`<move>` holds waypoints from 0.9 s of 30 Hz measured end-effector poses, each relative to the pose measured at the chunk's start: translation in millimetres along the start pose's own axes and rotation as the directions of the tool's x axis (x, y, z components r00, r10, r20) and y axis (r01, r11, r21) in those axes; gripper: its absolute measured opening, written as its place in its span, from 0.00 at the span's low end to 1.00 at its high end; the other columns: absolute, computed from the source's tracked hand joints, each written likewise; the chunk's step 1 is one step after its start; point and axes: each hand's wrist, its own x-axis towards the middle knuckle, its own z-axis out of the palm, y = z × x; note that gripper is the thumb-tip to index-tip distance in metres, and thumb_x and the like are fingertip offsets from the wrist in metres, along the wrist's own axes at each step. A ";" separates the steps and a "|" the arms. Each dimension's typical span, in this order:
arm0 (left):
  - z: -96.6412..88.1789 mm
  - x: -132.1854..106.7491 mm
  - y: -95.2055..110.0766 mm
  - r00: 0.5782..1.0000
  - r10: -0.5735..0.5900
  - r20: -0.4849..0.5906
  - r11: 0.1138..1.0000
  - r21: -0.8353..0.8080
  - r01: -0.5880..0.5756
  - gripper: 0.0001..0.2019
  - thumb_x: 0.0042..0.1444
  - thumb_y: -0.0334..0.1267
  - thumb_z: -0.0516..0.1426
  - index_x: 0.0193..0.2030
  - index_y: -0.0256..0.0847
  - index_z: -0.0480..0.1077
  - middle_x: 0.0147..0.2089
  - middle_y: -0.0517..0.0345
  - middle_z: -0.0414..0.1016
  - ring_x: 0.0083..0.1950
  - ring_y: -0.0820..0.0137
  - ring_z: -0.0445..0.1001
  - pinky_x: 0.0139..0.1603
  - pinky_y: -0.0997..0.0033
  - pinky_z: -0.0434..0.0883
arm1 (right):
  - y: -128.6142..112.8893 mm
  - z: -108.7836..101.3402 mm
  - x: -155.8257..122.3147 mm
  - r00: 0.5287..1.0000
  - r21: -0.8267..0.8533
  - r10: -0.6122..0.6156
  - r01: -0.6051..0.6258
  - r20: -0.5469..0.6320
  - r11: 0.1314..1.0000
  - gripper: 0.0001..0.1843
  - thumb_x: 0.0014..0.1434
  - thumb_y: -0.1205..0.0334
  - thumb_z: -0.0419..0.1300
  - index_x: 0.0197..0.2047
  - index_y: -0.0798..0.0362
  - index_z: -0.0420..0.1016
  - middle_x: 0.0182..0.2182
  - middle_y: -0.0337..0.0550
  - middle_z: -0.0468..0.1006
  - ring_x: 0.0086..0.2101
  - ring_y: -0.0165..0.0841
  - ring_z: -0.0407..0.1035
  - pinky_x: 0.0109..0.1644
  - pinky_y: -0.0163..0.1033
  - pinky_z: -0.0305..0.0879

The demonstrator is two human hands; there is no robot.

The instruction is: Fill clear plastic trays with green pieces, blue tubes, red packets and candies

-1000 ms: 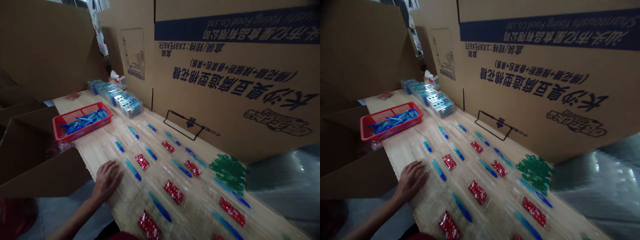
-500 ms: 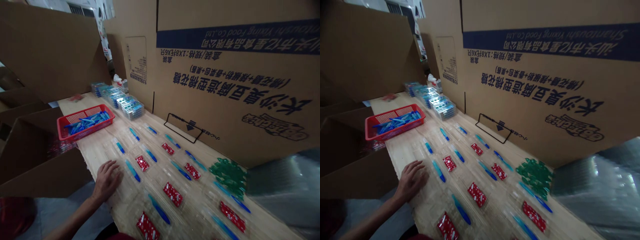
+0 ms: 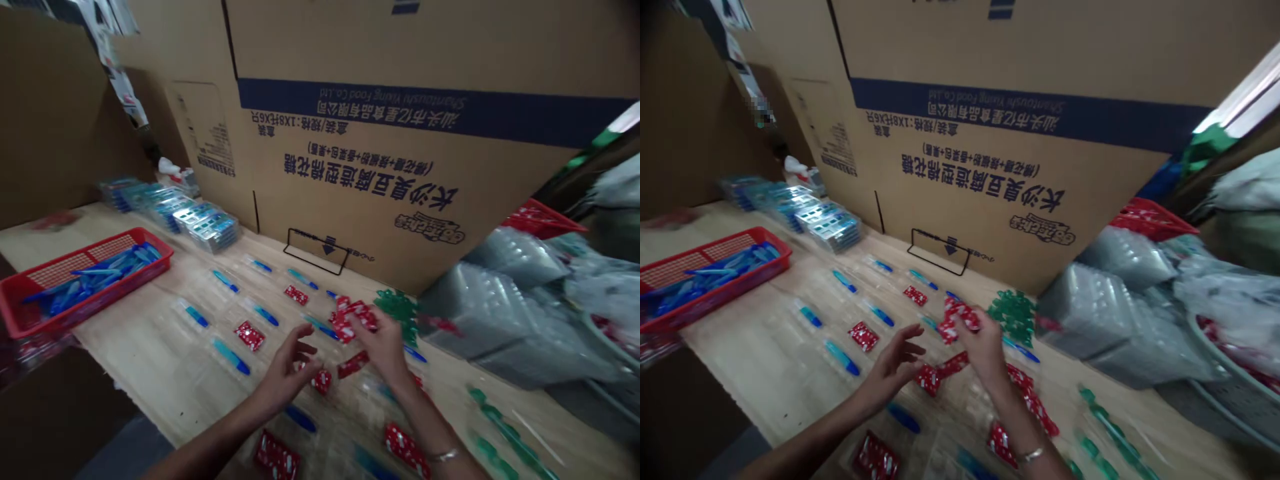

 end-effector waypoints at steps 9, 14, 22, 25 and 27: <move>-34.8 10.3 -4.0 0.944 -0.300 -0.137 0.889 -0.398 0.225 0.22 0.41 0.47 0.65 0.42 0.39 0.69 0.23 0.65 0.67 0.20 0.79 0.63 0.22 0.79 0.58 | -21.0 82.8 -19.0 0.903 0.316 0.104 -0.251 0.417 0.915 0.15 0.50 0.51 0.60 0.32 0.56 0.73 0.24 0.39 0.76 0.24 0.31 0.66 0.28 0.34 0.62; -73.6 37.7 -9.9 0.916 -0.298 -0.269 0.948 -0.199 0.250 0.17 0.41 0.49 0.63 0.28 0.35 0.68 0.20 0.61 0.68 0.19 0.78 0.64 0.21 0.78 0.61 | -4.7 76.3 -20.8 0.883 0.275 0.172 -0.314 0.437 0.909 0.19 0.47 0.46 0.62 0.30 0.56 0.73 0.22 0.38 0.74 0.24 0.32 0.66 0.29 0.35 0.63; -158.6 146.4 -3.7 0.732 -0.099 -0.674 0.921 0.217 0.324 0.14 0.46 0.31 0.59 0.41 0.35 0.64 0.26 0.58 0.71 0.25 0.72 0.71 0.27 0.75 0.64 | 19.7 47.5 -31.4 0.835 0.263 0.398 -0.511 0.381 0.819 0.21 0.41 0.45 0.65 0.30 0.55 0.73 0.15 0.33 0.69 0.16 0.27 0.59 0.19 0.32 0.54; -161.9 154.1 -6.9 0.742 -0.023 -0.670 0.867 0.357 0.349 0.15 0.44 0.26 0.59 0.41 0.37 0.66 0.36 0.50 0.75 0.40 0.63 0.74 0.36 0.70 0.66 | 21.4 43.1 -36.9 0.816 0.257 0.428 -0.541 0.388 0.800 0.22 0.41 0.43 0.65 0.30 0.55 0.73 0.15 0.34 0.69 0.15 0.28 0.60 0.19 0.32 0.54; -158.0 149.5 -5.6 0.749 0.018 -0.663 0.835 0.422 0.354 0.17 0.44 0.26 0.60 0.43 0.39 0.66 0.41 0.49 0.74 0.48 0.60 0.71 0.42 0.67 0.65 | 19.4 41.9 -38.4 0.821 0.259 0.421 -0.534 0.385 0.805 0.24 0.41 0.42 0.65 0.31 0.55 0.73 0.17 0.36 0.71 0.17 0.29 0.62 0.20 0.33 0.57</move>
